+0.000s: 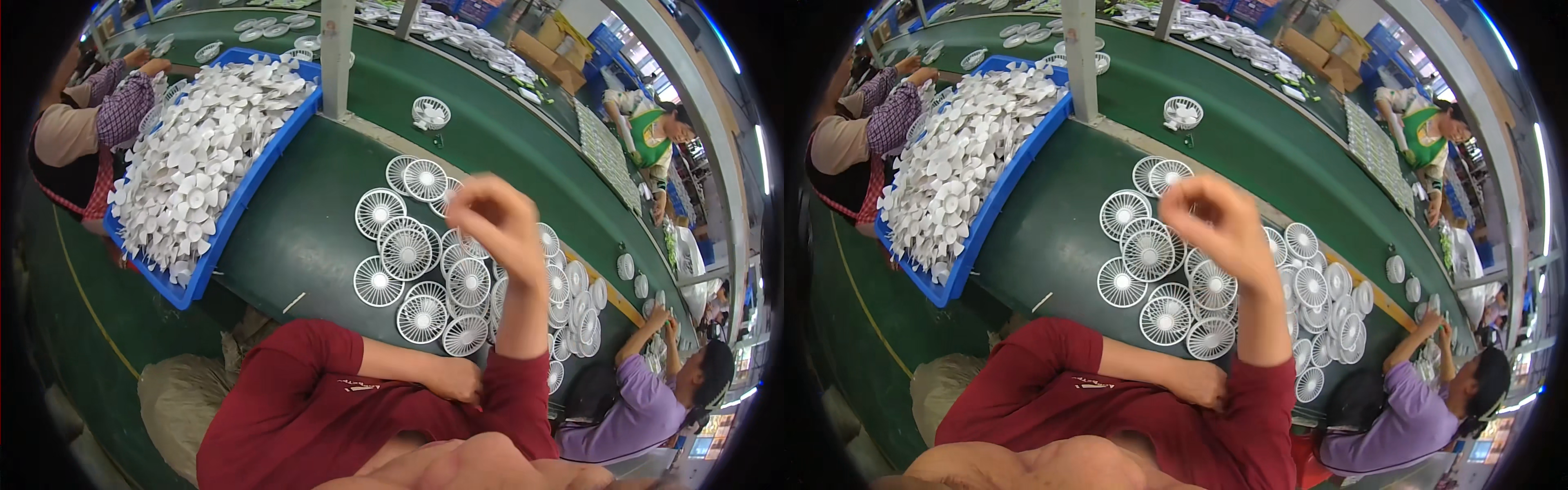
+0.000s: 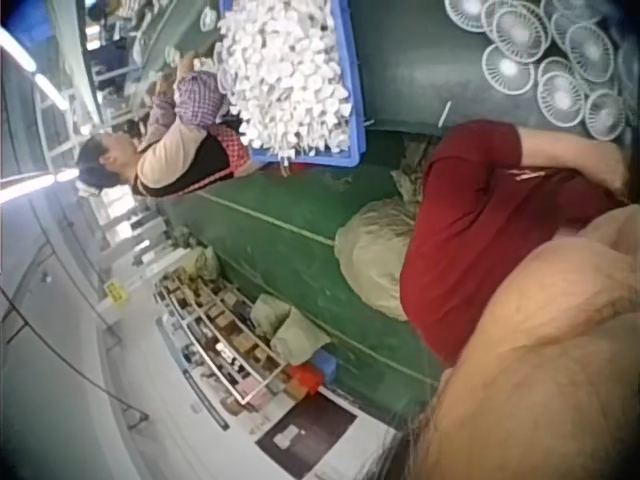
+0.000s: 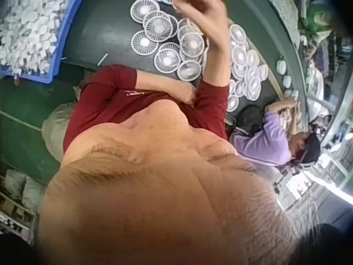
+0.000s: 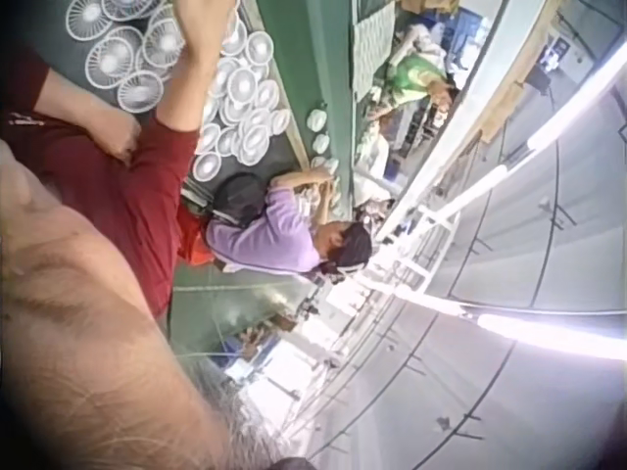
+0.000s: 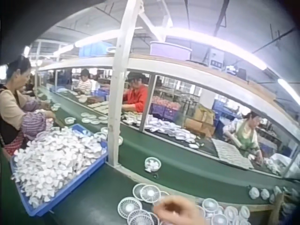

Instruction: The person assembles mini portable fans by attaching the fan blades and internal components into plastic covers, pressing the casings together by hand, and placing the assembled units onto the conveyor belt.

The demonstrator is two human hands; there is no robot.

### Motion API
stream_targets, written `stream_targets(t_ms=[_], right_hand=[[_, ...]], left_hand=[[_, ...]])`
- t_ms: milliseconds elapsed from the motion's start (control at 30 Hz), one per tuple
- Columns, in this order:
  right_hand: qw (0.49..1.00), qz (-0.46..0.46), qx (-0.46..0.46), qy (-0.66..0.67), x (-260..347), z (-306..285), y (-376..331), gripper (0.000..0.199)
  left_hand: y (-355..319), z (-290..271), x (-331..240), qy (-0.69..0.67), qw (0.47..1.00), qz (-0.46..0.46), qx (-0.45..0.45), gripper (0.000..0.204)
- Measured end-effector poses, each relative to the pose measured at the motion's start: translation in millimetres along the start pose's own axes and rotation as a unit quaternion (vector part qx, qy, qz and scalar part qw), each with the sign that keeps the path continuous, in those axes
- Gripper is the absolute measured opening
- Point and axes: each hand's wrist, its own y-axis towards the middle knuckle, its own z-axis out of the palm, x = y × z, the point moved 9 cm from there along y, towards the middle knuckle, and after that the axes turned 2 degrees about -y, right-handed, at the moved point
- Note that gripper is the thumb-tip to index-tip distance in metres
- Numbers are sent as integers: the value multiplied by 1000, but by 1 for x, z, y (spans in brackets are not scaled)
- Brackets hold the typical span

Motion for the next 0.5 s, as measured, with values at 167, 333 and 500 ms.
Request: stream_targets(t_ms=[167,333,500], right_hand=[[903,-7,6,-431,-128,-14,66,75],[865,33,75,-495,-185,-2,65,81],[925,-21,7,-379,-168,-33,45,75]], left_hand=[[4,-50,-17,13,998,-1,-63,16],[-37,-194,-4,220,952,-69,-202,22],[-146,-315,99,290,806,-428,-287,32]])
